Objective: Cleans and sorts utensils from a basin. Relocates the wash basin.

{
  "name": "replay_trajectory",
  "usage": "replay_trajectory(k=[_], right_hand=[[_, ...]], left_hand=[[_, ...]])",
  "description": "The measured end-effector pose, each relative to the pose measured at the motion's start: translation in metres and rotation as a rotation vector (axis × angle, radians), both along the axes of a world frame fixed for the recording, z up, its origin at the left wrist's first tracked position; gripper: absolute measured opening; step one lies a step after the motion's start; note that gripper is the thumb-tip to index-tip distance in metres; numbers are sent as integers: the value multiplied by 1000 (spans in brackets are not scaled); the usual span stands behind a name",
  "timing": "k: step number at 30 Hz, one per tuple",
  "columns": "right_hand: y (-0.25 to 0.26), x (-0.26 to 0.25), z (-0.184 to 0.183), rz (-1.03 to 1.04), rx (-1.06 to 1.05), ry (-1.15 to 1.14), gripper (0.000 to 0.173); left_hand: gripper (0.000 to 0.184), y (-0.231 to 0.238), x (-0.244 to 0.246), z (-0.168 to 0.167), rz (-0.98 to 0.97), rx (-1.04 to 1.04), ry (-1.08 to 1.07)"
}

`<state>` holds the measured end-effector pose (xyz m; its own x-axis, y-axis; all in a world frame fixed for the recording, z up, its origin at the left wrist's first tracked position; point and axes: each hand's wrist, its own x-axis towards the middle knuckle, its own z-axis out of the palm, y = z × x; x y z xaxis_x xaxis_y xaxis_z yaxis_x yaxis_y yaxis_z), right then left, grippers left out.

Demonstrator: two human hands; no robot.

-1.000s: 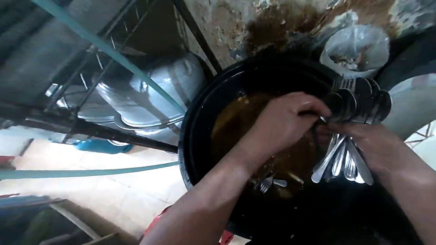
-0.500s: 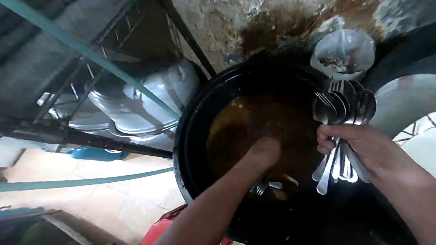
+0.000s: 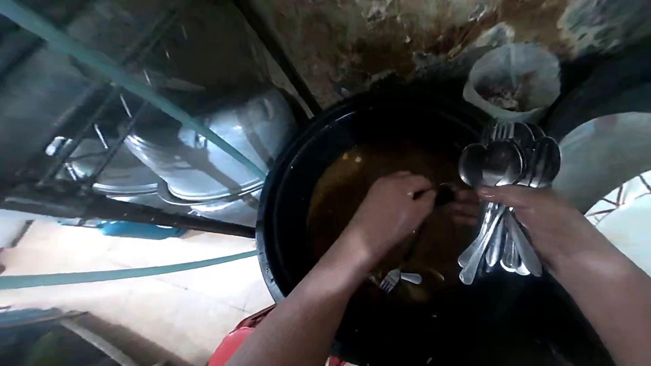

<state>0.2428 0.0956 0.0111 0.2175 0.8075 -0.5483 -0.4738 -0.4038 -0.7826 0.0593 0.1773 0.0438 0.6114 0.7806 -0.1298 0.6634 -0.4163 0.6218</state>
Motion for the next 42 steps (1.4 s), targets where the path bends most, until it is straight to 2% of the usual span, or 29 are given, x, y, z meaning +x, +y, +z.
replay_trajectory(k=[2, 4, 6, 7, 10, 13, 15, 17, 20, 22, 24, 29, 31, 34, 37, 39, 41, 42], right_hand=[[-3, -9, 9, -69, -24, -90, 13], [-7, -7, 12, -52, 14, -18, 21], [-7, 2, 5, 10, 26, 101, 27], [-6, 7, 0, 51, 29, 155, 29], [-5, 15, -8, 75, 52, 197, 24], [-7, 16, -13, 80, 110, 196, 16], [-6, 14, -15, 84, 125, 175, 12], [-5, 12, -12, 84, 118, 122, 13], [-4, 12, -7, 159, 86, 43, 21], [-3, 9, -4, 140, 59, 34, 21], [-4, 7, -6, 123, 68, 24, 20], [-5, 1, -4, 82, 25, -102, 13], [-5, -3, 2, 58, -3, -107, 12], [-7, 9, -10, 169, 109, 35, 17], [-7, 11, -10, 138, 70, 98, 20], [-6, 12, -9, 93, 37, 77, 18], [-5, 13, -10, 74, 54, 53, 11], [-4, 12, -10, 69, 56, 46, 8]], left_hand=[[18, -11, 18, 14, 35, -49, -279], [17, -10, 31, 10, 46, -18, -452], [18, 2, 33, -2, 41, 121, -457], [20, 6, 29, -4, 48, 107, -408], [39, 10, 5, -10, 40, -164, -105], [52, -15, -27, -47, -94, -190, 453], [52, -38, -44, -76, -233, -237, 757], [46, -51, -55, -92, -313, -280, 877], [35, -47, -61, -85, -236, -281, 834], [34, -34, -59, -62, -147, -265, 762], [32, -22, -50, -35, -194, -157, 714], [26, -12, -1, 18, -498, 202, 499], [26, -5, 25, 37, -512, 206, 455], [25, 15, 44, 53, -384, 165, 395], [32, 33, 28, 42, -173, 30, 194], [44, 25, 10, 14, -114, -98, 231], [46, -5, -8, -33, -254, -199, 451], [39, -23, -18, -59, -361, -227, 533]])
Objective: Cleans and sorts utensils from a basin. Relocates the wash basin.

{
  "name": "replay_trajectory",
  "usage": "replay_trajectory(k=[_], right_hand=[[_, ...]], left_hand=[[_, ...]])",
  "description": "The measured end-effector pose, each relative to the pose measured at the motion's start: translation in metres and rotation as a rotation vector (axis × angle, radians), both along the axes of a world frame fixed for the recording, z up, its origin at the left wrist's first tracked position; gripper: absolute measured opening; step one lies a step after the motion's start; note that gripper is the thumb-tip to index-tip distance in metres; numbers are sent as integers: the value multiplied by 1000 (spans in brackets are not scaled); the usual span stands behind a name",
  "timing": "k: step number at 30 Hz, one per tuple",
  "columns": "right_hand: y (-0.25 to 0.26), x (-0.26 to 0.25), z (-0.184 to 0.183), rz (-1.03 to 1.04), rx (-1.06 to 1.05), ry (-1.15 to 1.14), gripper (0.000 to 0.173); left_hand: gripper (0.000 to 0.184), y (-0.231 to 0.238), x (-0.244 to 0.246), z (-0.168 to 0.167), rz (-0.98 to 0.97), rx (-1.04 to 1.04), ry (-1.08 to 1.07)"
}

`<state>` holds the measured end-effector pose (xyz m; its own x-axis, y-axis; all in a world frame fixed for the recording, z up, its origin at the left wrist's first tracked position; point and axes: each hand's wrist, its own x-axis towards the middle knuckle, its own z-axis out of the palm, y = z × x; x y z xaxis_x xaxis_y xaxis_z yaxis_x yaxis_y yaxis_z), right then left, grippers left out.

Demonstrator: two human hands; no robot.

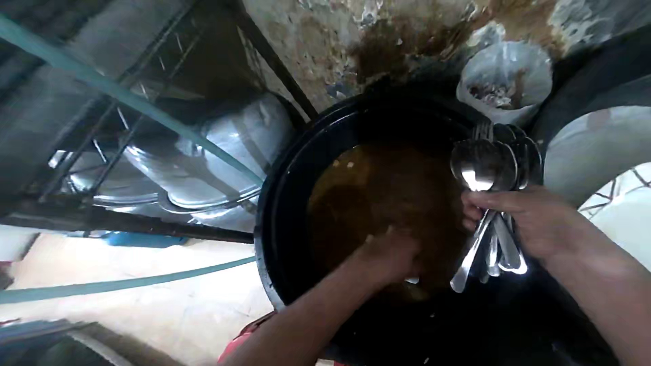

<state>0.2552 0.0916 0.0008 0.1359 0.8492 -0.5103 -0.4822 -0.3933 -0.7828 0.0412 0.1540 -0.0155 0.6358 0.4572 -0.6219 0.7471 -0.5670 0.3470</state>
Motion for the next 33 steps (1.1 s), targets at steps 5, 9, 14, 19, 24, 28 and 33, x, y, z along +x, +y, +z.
replay_trajectory(k=[5, 9, 14, 19, 24, 28, 33], right_hand=[[0, -1, 4, 79, 41, 7, 14], [1, -9, 11, 2, -59, 10, 21], [1, -9, 10, -9, -68, 16, 22], [5, -8, 7, -75, -105, 27, 17], [6, -10, 7, -96, -109, 48, 19], [1, 0, -3, -24, 34, 130, 27], [0, -2, -3, -142, 93, 163, 19]], left_hand=[[25, -18, -26, -38, -162, -61, -3], [21, 13, -34, 12, -102, 52, -86], [13, 38, -69, 56, 50, 329, -431], [5, 39, -84, 71, 752, 139, -996], [20, 14, -27, 49, 1316, -435, -1589], [13, -21, 24, 13, 1548, -742, -1406], [20, -32, 30, -12, 1327, -791, -1057]])
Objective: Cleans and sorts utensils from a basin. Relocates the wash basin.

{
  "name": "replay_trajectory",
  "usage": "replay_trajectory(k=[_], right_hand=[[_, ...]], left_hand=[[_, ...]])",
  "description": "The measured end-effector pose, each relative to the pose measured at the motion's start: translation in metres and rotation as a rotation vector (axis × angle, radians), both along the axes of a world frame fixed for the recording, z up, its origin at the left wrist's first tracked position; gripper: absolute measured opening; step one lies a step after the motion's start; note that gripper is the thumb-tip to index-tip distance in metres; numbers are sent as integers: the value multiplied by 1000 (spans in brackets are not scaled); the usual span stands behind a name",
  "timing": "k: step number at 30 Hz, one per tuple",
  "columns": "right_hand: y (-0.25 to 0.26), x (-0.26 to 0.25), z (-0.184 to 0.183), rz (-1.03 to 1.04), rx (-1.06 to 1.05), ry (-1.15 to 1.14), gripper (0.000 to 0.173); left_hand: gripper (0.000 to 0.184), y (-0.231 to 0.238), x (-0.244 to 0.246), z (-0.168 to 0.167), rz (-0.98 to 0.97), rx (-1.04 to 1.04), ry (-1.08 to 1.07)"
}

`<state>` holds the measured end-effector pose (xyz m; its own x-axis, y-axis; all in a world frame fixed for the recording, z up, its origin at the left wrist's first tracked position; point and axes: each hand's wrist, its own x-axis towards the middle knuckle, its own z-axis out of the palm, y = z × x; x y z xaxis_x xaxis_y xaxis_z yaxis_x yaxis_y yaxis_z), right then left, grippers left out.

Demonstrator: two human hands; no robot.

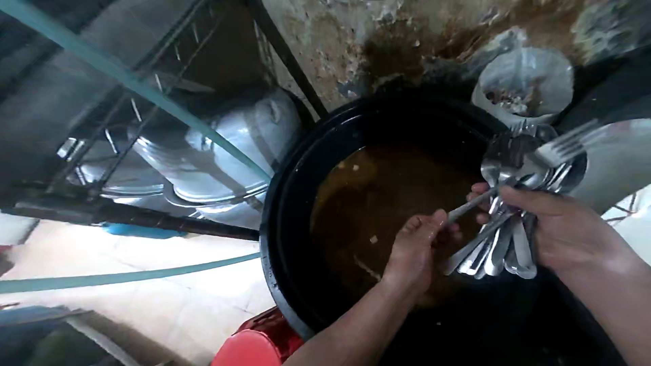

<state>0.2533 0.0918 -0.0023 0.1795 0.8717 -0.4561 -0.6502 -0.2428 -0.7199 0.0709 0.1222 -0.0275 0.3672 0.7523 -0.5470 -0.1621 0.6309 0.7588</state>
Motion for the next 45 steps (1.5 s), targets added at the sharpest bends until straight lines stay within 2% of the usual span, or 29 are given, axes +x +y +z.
replay_trajectory(k=[3, 5, 7, 9, 10, 12, 14, 16, 19, 23, 26, 30, 32, 34, 36, 40, 43, 45], right_hand=[[0, -1, -3, -40, 40, -32, 16], [1, 1, -5, -60, 25, -39, 14], [2, 0, -1, -72, -23, -23, 12], [2, 0, 1, -48, -42, 2, 13], [1, 1, 1, -29, -52, 18, 14], [0, 3, 1, 16, -64, 46, 14], [0, 4, 1, 43, -61, 46, 11], [0, 4, 1, 69, -58, 8, 7], [-1, 2, 3, 91, -73, -25, 10], [0, -3, 12, 136, -152, -146, 21], [2, -6, 11, 163, -173, -179, 20], [3, -10, 13, 108, -207, -210, 14], [2, -6, 9, 147, -216, -181, 15], [1, -2, 5, 186, -186, -104, 18], [0, 0, 7, 202, -163, -57, 20], [-2, 4, 5, 238, -135, -52, 18], [-1, 4, 3, 244, -111, -81, 9], [-1, 2, 4, 225, -117, -117, 9]], left_hand=[[46, 8, -16, -12, -307, 57, 125], [53, 11, -21, -20, -413, 102, 221], [45, 8, -22, -25, -631, 273, 435], [30, 1, -17, -35, -1022, 613, 692], [36, -3, -15, -39, -1214, 730, 812], [42, -10, -14, -46, -1380, 859, 883], [35, -9, -18, -54, -1399, 1032, 819], [28, 2, -22, -52, -1381, 1081, 775], [20, 30, -31, -21, -1372, 937, 739], [12, 54, -45, 20, -1296, 901, 558], [10, 58, -44, 43, -1058, 992, 497], [6, 62, -21, 66, -619, 1128, 329], [7, 60, -3, 71, -451, 1191, 345], [9, 65, 8, 67, -377, 1274, 383], [13, 72, 10, 65, -407, 1259, 450], [37, 86, -8, 53, -700, 866, 621], [33, 72, -29, 9, -1210, 874, 973], [36, 56, -43, -19, -1492, 923, 1074]])
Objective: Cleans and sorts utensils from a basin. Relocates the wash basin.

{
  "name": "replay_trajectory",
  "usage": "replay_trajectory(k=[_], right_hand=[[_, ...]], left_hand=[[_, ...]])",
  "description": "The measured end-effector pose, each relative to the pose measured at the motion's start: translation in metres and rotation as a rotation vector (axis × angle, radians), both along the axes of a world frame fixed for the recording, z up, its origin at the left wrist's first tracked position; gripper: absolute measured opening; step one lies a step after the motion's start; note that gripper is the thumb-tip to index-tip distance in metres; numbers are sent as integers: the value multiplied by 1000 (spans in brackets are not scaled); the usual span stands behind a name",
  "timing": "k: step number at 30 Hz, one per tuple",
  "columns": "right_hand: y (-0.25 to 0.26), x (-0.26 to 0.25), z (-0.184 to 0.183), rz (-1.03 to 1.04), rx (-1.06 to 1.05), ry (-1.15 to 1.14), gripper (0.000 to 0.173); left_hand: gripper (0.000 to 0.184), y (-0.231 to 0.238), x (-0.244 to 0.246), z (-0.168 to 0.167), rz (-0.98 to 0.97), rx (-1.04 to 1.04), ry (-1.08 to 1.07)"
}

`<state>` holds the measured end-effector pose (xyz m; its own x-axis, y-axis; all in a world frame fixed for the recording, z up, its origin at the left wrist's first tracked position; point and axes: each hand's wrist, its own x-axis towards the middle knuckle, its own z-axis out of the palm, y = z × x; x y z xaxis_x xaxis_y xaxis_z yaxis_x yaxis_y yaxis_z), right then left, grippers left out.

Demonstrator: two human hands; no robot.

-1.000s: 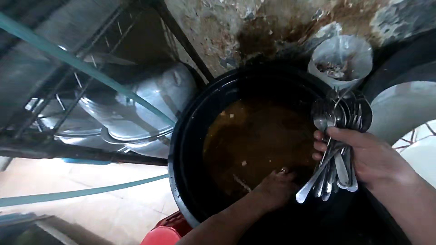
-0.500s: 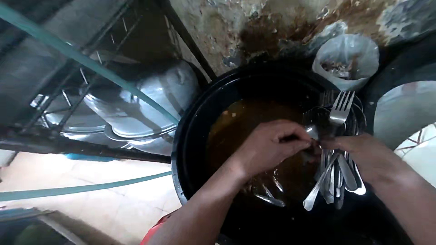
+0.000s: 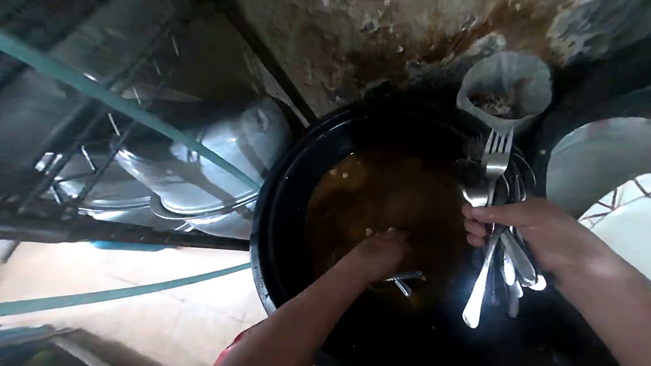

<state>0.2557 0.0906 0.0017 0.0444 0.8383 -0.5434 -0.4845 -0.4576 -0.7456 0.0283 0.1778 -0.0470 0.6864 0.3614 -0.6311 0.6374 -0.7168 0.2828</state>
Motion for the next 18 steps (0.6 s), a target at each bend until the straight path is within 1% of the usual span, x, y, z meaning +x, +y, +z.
replay_trajectory(k=[2, 5, 6, 10, 12, 13, 15, 16, 18], right_hand=[[0, -1, 3, 0, -10, -32, 12], [1, -2, 3, -10, -3, -41, 13], [2, -3, 2, -13, -3, -43, 13], [4, -1, -1, 2, -4, -63, 14], [4, -1, 1, -6, -12, -72, 15], [4, -2, 2, -11, -15, -72, 16], [4, -3, 5, -27, -23, -64, 21], [4, -5, 8, -43, -38, -56, 23], [4, -6, 10, -62, -61, -25, 23]], left_hand=[[39, -8, -10, -15, -101, -10, 21], [57, -15, -16, -20, -137, -13, 45], [55, -17, -17, -23, -142, 0, 21], [28, -16, -17, -32, -214, 42, -168], [22, -11, -14, -29, -216, 45, -220], [20, -8, -11, -21, -173, 36, -246], [23, 0, -6, 2, -17, -3, -241], [25, 6, -5, 13, 97, -30, -222], [23, 22, -10, 24, 395, -51, -301]])
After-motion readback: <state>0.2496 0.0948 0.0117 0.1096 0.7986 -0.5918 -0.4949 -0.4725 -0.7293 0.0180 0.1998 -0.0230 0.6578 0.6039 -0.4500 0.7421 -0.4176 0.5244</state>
